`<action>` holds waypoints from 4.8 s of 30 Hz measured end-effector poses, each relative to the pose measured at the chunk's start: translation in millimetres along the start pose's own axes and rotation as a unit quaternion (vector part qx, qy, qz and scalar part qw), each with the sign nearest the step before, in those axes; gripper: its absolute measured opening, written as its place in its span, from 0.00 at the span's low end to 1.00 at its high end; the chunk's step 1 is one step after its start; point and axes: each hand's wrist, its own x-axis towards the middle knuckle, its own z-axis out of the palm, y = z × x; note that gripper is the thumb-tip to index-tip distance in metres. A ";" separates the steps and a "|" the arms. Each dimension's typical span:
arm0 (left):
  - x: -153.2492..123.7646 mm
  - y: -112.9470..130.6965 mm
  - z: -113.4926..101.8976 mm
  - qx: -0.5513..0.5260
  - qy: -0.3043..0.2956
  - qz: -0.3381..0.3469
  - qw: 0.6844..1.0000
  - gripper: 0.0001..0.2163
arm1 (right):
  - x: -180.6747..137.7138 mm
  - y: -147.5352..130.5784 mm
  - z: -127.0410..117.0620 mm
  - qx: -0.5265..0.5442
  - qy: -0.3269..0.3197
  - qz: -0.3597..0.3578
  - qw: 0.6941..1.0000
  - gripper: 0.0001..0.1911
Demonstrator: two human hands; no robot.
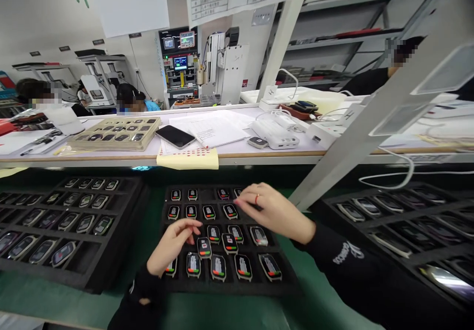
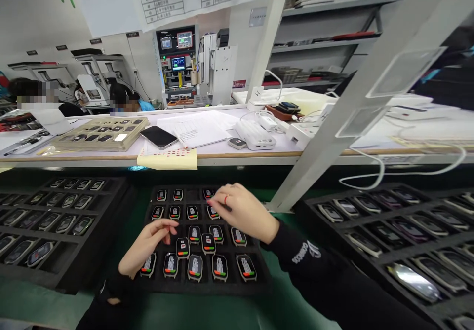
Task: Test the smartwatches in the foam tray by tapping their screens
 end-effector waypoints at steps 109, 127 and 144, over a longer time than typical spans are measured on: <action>0.1 -37.1 16.2 0.416 -0.053 0.074 0.905 0.20 | -41.4 -69.7 155.7 0.150 0.092 0.219 0.960 0.16; -1.1 -38.9 14.4 0.423 -0.059 0.080 0.901 0.20 | -39.4 -70.3 154.4 0.129 0.119 0.204 0.963 0.18; -2.1 -22.0 21.4 0.436 -0.052 0.077 0.895 0.22 | -52.1 -38.8 112.3 0.394 0.218 0.431 0.782 0.23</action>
